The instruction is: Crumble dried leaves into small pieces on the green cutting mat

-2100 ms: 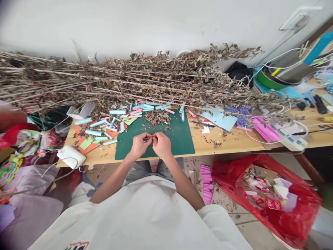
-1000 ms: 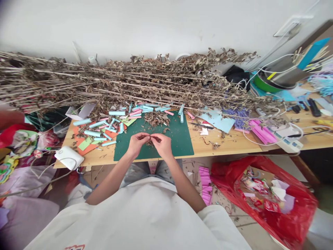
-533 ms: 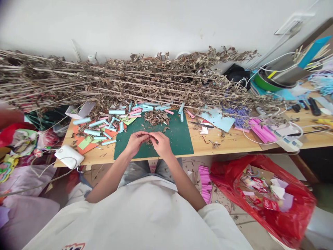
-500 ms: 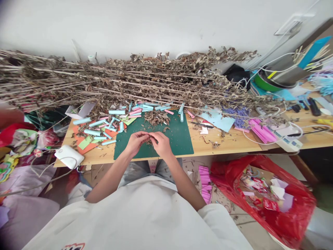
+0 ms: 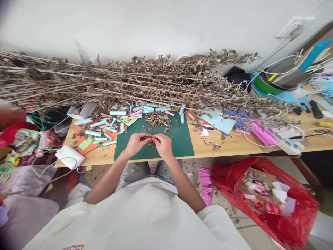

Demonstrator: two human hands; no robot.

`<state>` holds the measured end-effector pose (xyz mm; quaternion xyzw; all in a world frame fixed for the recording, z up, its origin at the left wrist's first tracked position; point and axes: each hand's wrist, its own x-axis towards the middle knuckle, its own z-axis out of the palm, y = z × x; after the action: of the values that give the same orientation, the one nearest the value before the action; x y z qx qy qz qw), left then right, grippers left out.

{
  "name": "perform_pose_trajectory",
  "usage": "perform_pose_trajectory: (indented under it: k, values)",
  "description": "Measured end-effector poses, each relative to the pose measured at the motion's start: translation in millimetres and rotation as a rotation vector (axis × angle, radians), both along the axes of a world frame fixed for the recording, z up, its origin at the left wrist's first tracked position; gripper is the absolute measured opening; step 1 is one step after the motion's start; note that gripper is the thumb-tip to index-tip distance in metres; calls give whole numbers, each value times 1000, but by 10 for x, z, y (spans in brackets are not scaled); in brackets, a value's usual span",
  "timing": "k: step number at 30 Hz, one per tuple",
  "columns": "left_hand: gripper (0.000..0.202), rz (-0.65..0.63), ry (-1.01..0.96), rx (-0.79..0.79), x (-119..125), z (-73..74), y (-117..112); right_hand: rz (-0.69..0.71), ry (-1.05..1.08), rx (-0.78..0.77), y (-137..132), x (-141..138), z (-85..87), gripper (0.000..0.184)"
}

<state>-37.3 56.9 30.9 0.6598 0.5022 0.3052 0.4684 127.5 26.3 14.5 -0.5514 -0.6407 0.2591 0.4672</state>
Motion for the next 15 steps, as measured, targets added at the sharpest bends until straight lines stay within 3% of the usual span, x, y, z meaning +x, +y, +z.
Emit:
perform_pose_trajectory:
  k: [6, 11, 15]
  values:
    - [20, -59, 177, 250, 85, 60, -16, 0, -36, 10, -1, 23, -59, 18]
    - [19, -43, 233, 303, 103, -14, -38, 38, -269, 65, 11, 30, -80, 25]
    - [19, -14, 247, 343, 126, -35, -75, -7, -373, 46, -21, -64, -82, 28]
